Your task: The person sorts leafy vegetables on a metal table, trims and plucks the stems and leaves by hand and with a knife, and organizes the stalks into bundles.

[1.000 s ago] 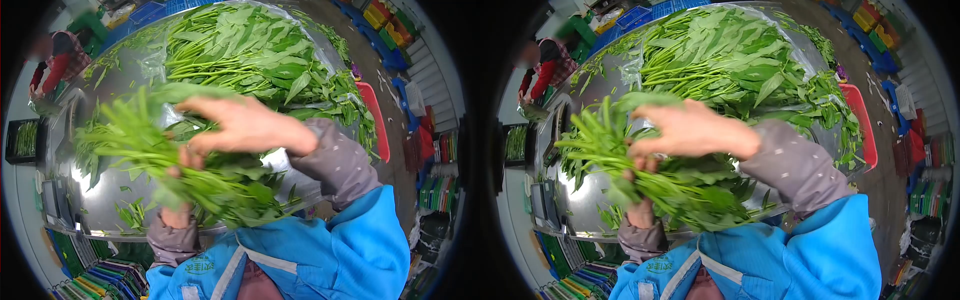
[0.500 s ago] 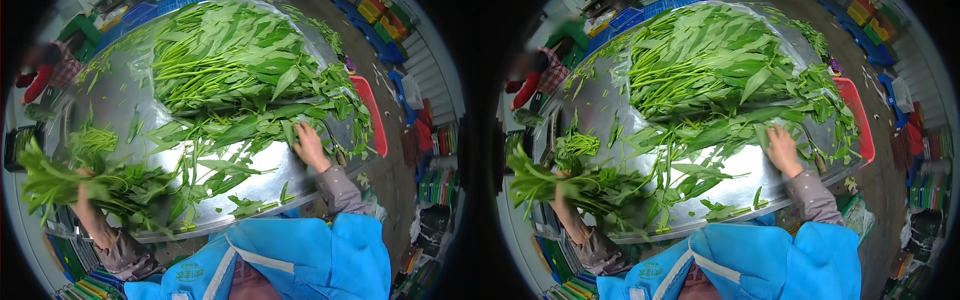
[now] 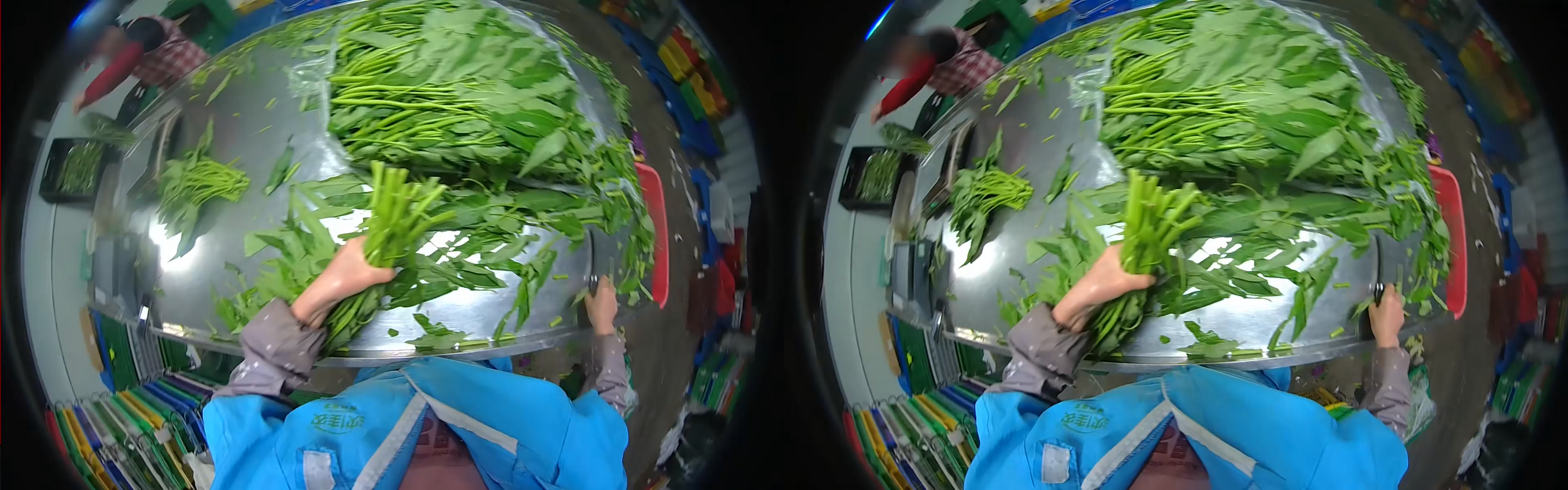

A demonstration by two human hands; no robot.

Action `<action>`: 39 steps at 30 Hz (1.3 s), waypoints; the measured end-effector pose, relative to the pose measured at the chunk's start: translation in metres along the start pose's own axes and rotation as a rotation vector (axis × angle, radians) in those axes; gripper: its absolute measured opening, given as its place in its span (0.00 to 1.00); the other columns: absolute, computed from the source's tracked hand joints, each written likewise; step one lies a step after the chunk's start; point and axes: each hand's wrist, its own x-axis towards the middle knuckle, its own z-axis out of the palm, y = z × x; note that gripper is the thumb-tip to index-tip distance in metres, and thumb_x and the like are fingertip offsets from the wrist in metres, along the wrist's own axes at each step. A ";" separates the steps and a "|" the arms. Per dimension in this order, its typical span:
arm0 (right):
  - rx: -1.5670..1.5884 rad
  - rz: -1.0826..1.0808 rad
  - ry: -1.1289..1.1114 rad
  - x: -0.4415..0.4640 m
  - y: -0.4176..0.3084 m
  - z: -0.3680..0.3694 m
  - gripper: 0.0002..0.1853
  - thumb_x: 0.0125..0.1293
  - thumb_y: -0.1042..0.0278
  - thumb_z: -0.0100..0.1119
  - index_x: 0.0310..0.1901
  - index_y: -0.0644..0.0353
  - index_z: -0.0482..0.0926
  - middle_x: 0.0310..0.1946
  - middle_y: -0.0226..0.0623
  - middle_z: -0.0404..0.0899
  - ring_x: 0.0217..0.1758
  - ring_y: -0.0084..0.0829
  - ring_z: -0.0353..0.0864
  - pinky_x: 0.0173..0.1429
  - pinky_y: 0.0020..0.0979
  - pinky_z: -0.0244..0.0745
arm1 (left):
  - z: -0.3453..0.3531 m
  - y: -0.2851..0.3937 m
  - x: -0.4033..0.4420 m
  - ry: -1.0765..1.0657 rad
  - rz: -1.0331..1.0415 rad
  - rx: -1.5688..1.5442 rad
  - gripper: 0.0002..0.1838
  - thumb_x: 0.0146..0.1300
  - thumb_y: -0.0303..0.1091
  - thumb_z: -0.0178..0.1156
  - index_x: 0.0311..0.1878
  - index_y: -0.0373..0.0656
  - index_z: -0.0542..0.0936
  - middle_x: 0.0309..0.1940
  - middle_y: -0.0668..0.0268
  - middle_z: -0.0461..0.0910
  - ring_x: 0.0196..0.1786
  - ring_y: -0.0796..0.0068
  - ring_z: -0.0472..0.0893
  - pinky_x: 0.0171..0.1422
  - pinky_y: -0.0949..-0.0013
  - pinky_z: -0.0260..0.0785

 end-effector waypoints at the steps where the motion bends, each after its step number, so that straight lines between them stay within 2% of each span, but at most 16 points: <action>1: 0.044 -0.013 -0.014 -0.001 0.004 0.001 0.21 0.44 0.74 0.54 0.45 0.63 0.67 0.36 0.47 0.71 0.40 0.50 0.71 0.41 0.43 0.68 | 0.003 -0.006 0.005 0.010 0.020 -0.039 0.20 0.40 0.30 0.63 0.39 0.33 0.74 0.29 0.62 0.78 0.34 0.76 0.74 0.41 0.72 0.67; 4: 0.207 -0.042 0.021 0.001 -0.012 -0.006 0.21 0.44 0.77 0.52 0.44 0.64 0.67 0.34 0.44 0.70 0.35 0.43 0.72 0.39 0.37 0.68 | 0.005 -0.016 0.013 -0.003 -0.040 -0.052 0.20 0.39 0.31 0.63 0.39 0.33 0.75 0.29 0.62 0.78 0.33 0.75 0.75 0.41 0.72 0.67; 6: 0.623 -0.285 0.337 -0.015 -0.073 -0.031 0.18 0.44 0.81 0.49 0.42 0.64 0.67 0.33 0.40 0.69 0.31 0.33 0.70 0.36 0.30 0.67 | 0.006 -0.014 0.012 -0.028 -0.078 -0.080 0.21 0.39 0.31 0.64 0.39 0.33 0.75 0.29 0.61 0.78 0.33 0.74 0.75 0.42 0.73 0.66; 7: 0.867 -0.228 0.072 -0.022 -0.090 -0.033 0.17 0.46 0.83 0.47 0.41 0.64 0.67 0.31 0.38 0.69 0.31 0.29 0.69 0.36 0.27 0.66 | 0.007 -0.014 0.012 -0.028 -0.081 -0.074 0.21 0.39 0.31 0.64 0.39 0.33 0.75 0.29 0.61 0.78 0.33 0.74 0.75 0.42 0.73 0.66; 8: 0.836 -0.287 -0.075 -0.033 -0.119 -0.053 0.15 0.48 0.82 0.49 0.41 0.63 0.67 0.28 0.36 0.71 0.25 0.27 0.70 0.30 0.26 0.66 | 0.007 -0.014 0.012 -0.026 -0.088 -0.075 0.20 0.39 0.31 0.64 0.39 0.33 0.75 0.29 0.61 0.78 0.34 0.74 0.75 0.42 0.73 0.66; 9: 0.801 -0.492 -0.009 -0.040 -0.148 -0.058 0.16 0.49 0.78 0.54 0.43 0.62 0.69 0.26 0.34 0.74 0.19 0.25 0.70 0.25 0.26 0.66 | 0.008 -0.014 0.013 -0.023 -0.094 -0.078 0.20 0.39 0.31 0.64 0.39 0.33 0.75 0.30 0.61 0.78 0.34 0.74 0.75 0.42 0.73 0.66; 10: 0.844 -0.507 -0.070 -0.051 -0.168 -0.060 0.17 0.49 0.74 0.60 0.43 0.61 0.72 0.27 0.35 0.77 0.17 0.24 0.73 0.21 0.27 0.67 | 0.009 -0.014 0.012 -0.021 -0.101 -0.113 0.20 0.39 0.31 0.64 0.39 0.34 0.76 0.29 0.62 0.78 0.33 0.74 0.75 0.42 0.73 0.66; 13: 0.759 -0.870 0.044 -0.058 -0.216 -0.064 0.15 0.46 0.71 0.61 0.39 0.58 0.74 0.26 0.37 0.76 0.21 0.32 0.76 0.25 0.30 0.70 | 0.009 -0.015 0.010 -0.024 -0.137 -0.026 0.20 0.38 0.32 0.65 0.38 0.34 0.76 0.28 0.62 0.78 0.33 0.73 0.75 0.42 0.73 0.67; 15: 0.660 -0.931 0.137 -0.054 -0.238 -0.062 0.13 0.46 0.73 0.60 0.36 0.58 0.72 0.23 0.36 0.72 0.22 0.35 0.74 0.24 0.32 0.69 | 0.011 -0.017 0.007 -0.028 -0.110 -0.047 0.21 0.38 0.33 0.65 0.38 0.34 0.76 0.28 0.61 0.79 0.33 0.72 0.76 0.42 0.72 0.67; 25: 0.618 -0.921 0.025 -0.038 -0.262 -0.055 0.11 0.48 0.72 0.60 0.31 0.60 0.68 0.20 0.42 0.71 0.23 0.44 0.74 0.25 0.39 0.67 | 0.031 0.013 -0.013 0.028 -0.060 0.335 0.23 0.38 0.42 0.61 0.40 0.40 0.75 0.30 0.52 0.78 0.35 0.53 0.78 0.42 0.59 0.70; 29: 0.495 -0.585 -0.122 -0.027 -0.184 0.005 0.10 0.50 0.71 0.58 0.32 0.61 0.66 0.16 0.47 0.73 0.21 0.47 0.75 0.25 0.43 0.67 | 0.026 0.014 -0.018 0.150 0.057 0.422 0.22 0.40 0.39 0.60 0.42 0.43 0.75 0.27 0.53 0.78 0.33 0.52 0.77 0.39 0.57 0.69; 31: 0.523 -0.564 -0.111 -0.033 -0.178 -0.007 0.09 0.51 0.73 0.56 0.33 0.61 0.67 0.15 0.46 0.72 0.21 0.47 0.75 0.25 0.42 0.68 | 0.027 0.012 -0.021 0.251 0.051 0.530 0.20 0.41 0.37 0.63 0.40 0.41 0.75 0.28 0.52 0.77 0.33 0.50 0.77 0.37 0.58 0.69; 34: 0.691 -0.586 -0.123 -0.038 -0.208 -0.054 0.08 0.50 0.74 0.56 0.32 0.60 0.68 0.15 0.42 0.72 0.19 0.42 0.75 0.23 0.36 0.68 | 0.033 0.020 -0.018 0.307 0.137 0.648 0.15 0.42 0.34 0.62 0.34 0.41 0.74 0.25 0.53 0.77 0.30 0.52 0.76 0.34 0.56 0.67; 36: 0.769 -0.748 -0.032 -0.044 -0.231 -0.069 0.08 0.50 0.74 0.56 0.31 0.60 0.68 0.17 0.43 0.73 0.19 0.41 0.75 0.23 0.34 0.68 | 0.041 0.006 -0.014 0.422 0.350 0.808 0.14 0.38 0.31 0.63 0.31 0.41 0.73 0.21 0.57 0.74 0.27 0.58 0.76 0.31 0.60 0.63; 37: 0.767 -0.812 -0.029 -0.045 -0.239 -0.077 0.07 0.51 0.75 0.55 0.32 0.60 0.68 0.19 0.45 0.74 0.20 0.42 0.75 0.23 0.34 0.67 | 0.044 0.008 -0.015 0.415 0.349 0.810 0.14 0.38 0.31 0.63 0.31 0.41 0.73 0.21 0.57 0.74 0.27 0.58 0.76 0.31 0.60 0.63; 39: 0.661 -0.779 -0.079 -0.042 -0.242 -0.071 0.08 0.52 0.73 0.55 0.34 0.59 0.69 0.20 0.45 0.74 0.21 0.44 0.75 0.25 0.36 0.68 | 0.045 0.016 -0.016 0.405 0.394 0.993 0.12 0.35 0.23 0.55 0.29 0.41 0.71 0.21 0.63 0.73 0.27 0.63 0.75 0.33 0.62 0.61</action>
